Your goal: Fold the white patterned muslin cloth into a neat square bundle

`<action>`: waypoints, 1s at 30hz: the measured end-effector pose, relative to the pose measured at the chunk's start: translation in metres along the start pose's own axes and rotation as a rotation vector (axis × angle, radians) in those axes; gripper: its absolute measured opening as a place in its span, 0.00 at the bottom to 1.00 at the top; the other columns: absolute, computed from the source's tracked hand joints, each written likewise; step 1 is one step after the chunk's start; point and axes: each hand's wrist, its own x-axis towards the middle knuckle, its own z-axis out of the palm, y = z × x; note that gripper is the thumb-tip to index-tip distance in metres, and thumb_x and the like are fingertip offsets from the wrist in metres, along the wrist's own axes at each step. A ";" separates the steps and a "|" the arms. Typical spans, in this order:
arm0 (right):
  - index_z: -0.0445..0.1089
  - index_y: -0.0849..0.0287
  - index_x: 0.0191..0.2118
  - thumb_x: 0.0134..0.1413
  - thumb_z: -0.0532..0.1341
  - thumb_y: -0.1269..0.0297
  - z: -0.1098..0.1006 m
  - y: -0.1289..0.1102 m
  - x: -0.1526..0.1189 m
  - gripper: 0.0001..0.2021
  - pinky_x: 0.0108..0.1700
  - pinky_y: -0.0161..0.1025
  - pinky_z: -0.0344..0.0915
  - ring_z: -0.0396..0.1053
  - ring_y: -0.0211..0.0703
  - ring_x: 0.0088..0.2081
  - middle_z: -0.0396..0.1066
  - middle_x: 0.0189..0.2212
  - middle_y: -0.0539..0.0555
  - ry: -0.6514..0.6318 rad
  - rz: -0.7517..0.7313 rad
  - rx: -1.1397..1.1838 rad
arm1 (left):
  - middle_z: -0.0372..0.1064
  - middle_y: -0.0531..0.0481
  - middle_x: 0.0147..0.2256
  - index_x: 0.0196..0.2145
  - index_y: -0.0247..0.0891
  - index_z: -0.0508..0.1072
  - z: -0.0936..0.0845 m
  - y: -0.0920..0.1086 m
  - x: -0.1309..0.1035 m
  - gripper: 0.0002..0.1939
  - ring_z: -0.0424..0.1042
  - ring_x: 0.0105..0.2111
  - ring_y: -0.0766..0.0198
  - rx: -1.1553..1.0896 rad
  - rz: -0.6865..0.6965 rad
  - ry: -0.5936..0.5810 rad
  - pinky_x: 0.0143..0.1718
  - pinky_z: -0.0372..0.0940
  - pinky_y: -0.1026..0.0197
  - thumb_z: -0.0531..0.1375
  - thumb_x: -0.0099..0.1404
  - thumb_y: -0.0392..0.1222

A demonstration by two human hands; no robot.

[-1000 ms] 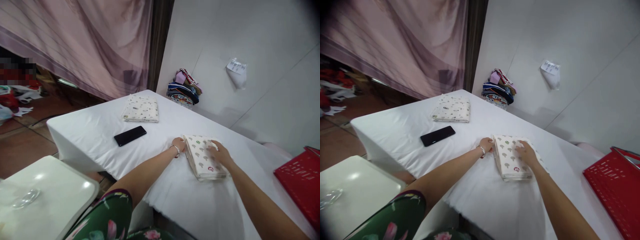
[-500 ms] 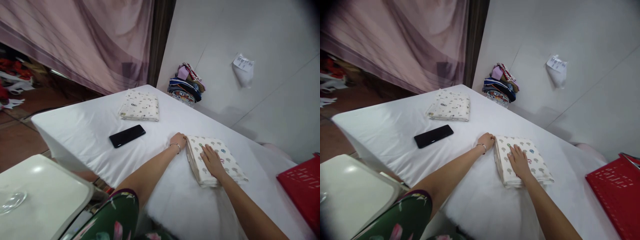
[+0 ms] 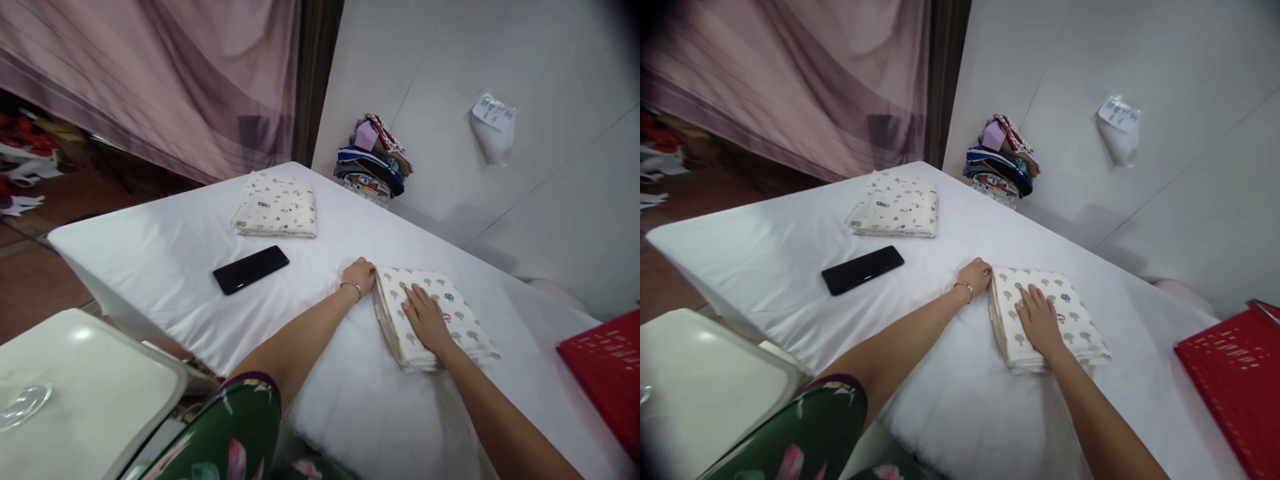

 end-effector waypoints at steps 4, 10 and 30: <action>0.56 0.55 0.57 0.59 0.43 0.54 0.000 0.000 0.000 0.23 0.57 0.52 0.47 0.47 0.48 0.60 0.51 0.60 0.56 -0.008 -0.005 -0.004 | 0.64 0.49 0.41 0.36 0.41 0.72 -0.002 -0.002 0.004 0.11 0.67 0.38 0.62 0.007 -0.014 0.006 0.37 0.61 0.61 0.51 0.60 0.38; 0.57 0.56 0.57 0.60 0.43 0.54 -0.003 -0.001 0.000 0.23 0.57 0.51 0.47 0.47 0.47 0.60 0.51 0.60 0.57 -0.023 -0.004 -0.012 | 0.65 0.49 0.41 0.37 0.40 0.72 -0.004 -0.004 0.001 0.11 0.67 0.39 0.62 0.006 0.019 -0.010 0.38 0.61 0.62 0.51 0.61 0.39; 0.56 0.56 0.58 0.59 0.43 0.53 -0.005 -0.001 0.004 0.24 0.58 0.52 0.45 0.46 0.48 0.61 0.49 0.60 0.56 -0.082 0.024 -0.001 | 0.70 0.46 0.35 0.32 0.37 0.73 -0.033 0.014 -0.026 0.12 0.69 0.33 0.61 -0.061 -0.119 -0.155 0.34 0.63 0.62 0.52 0.60 0.43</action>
